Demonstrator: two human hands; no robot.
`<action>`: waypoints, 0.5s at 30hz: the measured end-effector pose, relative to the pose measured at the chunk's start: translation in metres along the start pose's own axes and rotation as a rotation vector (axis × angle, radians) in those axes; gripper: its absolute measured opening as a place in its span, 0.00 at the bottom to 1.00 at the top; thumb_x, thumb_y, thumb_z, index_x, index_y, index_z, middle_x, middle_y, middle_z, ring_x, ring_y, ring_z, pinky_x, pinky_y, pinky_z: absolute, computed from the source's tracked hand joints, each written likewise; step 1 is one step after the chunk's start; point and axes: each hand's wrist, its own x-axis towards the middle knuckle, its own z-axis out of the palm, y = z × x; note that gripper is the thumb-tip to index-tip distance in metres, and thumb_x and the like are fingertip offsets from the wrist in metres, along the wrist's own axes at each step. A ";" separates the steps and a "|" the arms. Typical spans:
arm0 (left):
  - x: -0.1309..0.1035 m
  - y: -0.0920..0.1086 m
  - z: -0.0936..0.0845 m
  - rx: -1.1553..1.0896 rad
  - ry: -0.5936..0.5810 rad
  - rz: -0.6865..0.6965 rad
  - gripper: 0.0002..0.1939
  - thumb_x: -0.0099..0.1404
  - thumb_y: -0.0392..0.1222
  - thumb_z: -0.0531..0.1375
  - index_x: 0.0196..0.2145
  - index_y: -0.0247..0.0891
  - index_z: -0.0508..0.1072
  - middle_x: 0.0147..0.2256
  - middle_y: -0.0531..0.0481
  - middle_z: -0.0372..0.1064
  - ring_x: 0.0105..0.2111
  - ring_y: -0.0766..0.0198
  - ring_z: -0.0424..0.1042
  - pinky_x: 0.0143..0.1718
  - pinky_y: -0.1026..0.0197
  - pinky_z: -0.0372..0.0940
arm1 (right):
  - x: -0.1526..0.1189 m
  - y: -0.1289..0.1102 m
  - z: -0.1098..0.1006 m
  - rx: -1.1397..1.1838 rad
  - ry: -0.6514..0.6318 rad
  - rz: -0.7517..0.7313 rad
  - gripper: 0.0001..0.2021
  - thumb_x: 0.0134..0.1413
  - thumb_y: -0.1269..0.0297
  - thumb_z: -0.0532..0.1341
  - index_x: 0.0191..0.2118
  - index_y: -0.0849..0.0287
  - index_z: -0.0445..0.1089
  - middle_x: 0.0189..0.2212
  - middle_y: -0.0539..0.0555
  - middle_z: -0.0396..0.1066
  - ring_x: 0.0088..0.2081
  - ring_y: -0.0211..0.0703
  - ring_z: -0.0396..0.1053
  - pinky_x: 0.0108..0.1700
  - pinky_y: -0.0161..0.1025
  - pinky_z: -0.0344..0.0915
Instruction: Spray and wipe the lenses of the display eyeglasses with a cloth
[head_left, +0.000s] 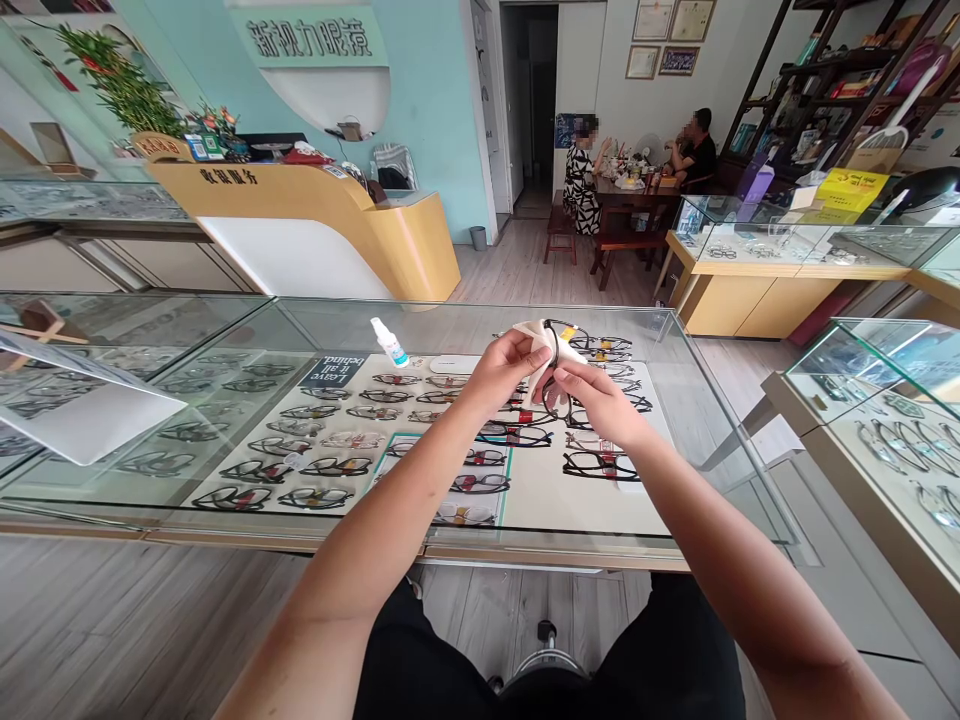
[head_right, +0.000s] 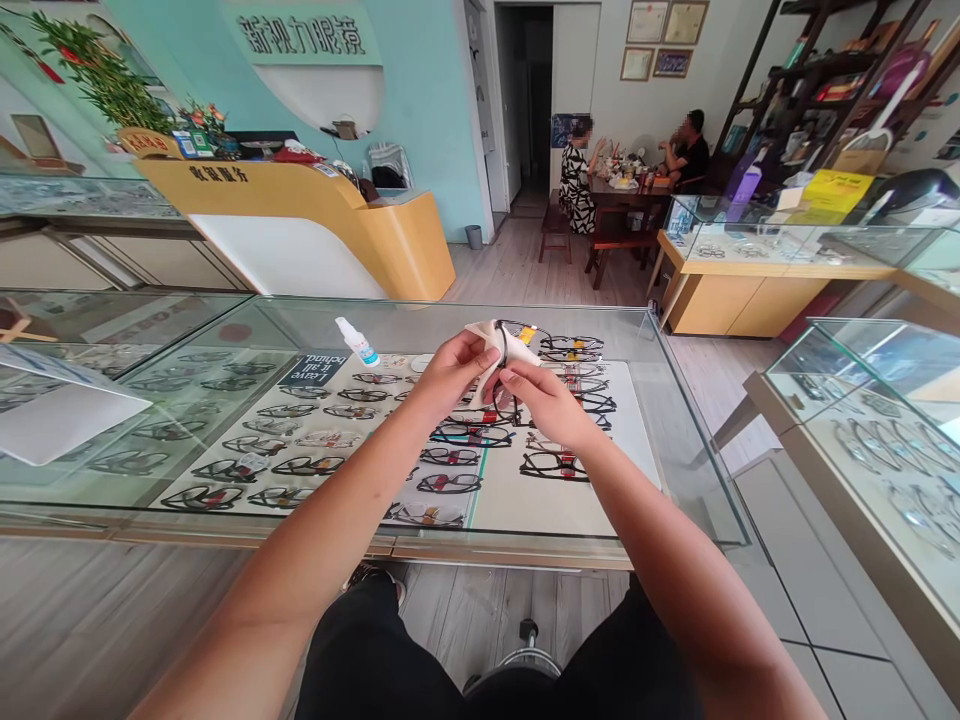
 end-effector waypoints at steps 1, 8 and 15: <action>0.000 0.001 -0.001 -0.012 -0.005 -0.003 0.33 0.53 0.64 0.84 0.41 0.39 0.77 0.32 0.54 0.79 0.19 0.66 0.73 0.19 0.62 0.69 | 0.000 -0.001 0.000 0.013 -0.004 0.005 0.25 0.76 0.38 0.60 0.38 0.53 0.80 0.40 0.54 0.82 0.39 0.47 0.73 0.51 0.45 0.69; -0.002 0.007 -0.004 -0.102 -0.238 -0.122 0.29 0.59 0.63 0.81 0.34 0.38 0.74 0.21 0.53 0.74 0.17 0.61 0.74 0.20 0.60 0.72 | 0.000 0.003 -0.003 0.095 -0.054 0.010 0.24 0.77 0.41 0.62 0.38 0.54 0.82 0.36 0.54 0.81 0.40 0.48 0.73 0.52 0.45 0.68; -0.004 0.008 0.000 -0.081 -0.216 -0.085 0.29 0.56 0.61 0.83 0.35 0.37 0.76 0.22 0.51 0.77 0.15 0.58 0.74 0.17 0.59 0.71 | 0.001 0.007 -0.004 0.122 -0.072 0.026 0.23 0.76 0.44 0.62 0.35 0.54 0.83 0.35 0.54 0.81 0.41 0.48 0.74 0.54 0.45 0.67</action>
